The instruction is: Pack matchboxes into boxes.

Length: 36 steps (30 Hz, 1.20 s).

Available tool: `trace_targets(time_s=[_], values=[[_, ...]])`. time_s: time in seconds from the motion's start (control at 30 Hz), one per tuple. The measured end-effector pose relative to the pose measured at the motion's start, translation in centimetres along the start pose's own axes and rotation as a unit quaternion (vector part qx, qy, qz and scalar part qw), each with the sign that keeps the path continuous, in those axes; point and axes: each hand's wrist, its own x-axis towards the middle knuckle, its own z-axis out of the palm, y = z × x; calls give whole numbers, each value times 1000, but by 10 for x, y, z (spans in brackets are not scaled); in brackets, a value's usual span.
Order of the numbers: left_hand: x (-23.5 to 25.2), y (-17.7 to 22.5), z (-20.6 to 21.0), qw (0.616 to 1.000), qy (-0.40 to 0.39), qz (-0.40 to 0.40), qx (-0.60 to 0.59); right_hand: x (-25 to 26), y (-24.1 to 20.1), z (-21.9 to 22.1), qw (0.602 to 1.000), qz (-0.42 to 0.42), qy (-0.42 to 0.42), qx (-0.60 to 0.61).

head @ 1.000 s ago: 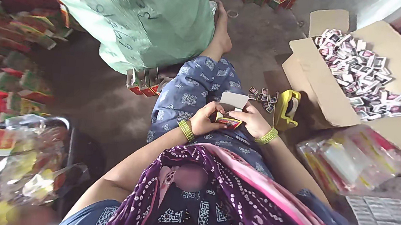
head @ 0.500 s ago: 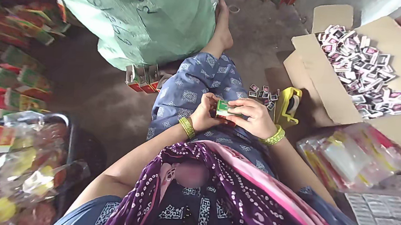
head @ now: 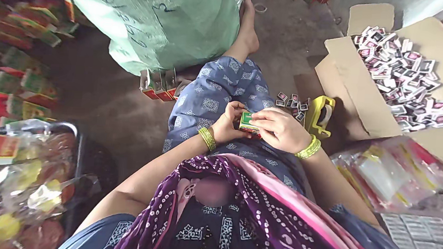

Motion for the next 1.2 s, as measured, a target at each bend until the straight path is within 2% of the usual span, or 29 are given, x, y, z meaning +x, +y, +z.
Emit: trace_targets(time_s=[0.2, 0.4, 0.47, 0.53, 0.63, 0.7, 0.83, 0.93, 1.07, 1.13, 1.2], values=[[-2, -1, 1, 1000, 6, -13, 8, -5, -4, 12, 997, -37, -21, -72], [-2, -4, 3, 1000, 20, 15, 3, -9, -3, 20, 998, -21, -19, -65], [-4, -5, 2, 999, 25, 29, 21, -10, -2, 23, 999, -2, 2, -49], [-4, -5, -1, 997, 39, 56, 35, -14, 2, 32, 998, 41, 55, 9], [-3, 0, -4, 994, 84, 55, 35, -26, 12, 48, 969, 138, 172, 113], [-2, 0, -5, 994, 91, 49, 28, -31, 14, 51, 952, 172, 207, 146], [-1, -1, -4, 996, 69, 42, 32, -35, 14, 52, 956, 174, 200, 123], [2, 0, -4, 995, 55, 38, 77, -36, 18, 50, 965, 168, 173, 106], [4, 1, -5, 992, 54, 50, 100, -32, 21, 46, 965, 167, 158, 127], [1, 2, -4, 994, 58, 43, 77, -35, 23, 39, 951, 194, 169, 173], [-2, 3, -4, 996, 72, 22, 52, -48, 29, 25, 927, 272, 188, 175]])
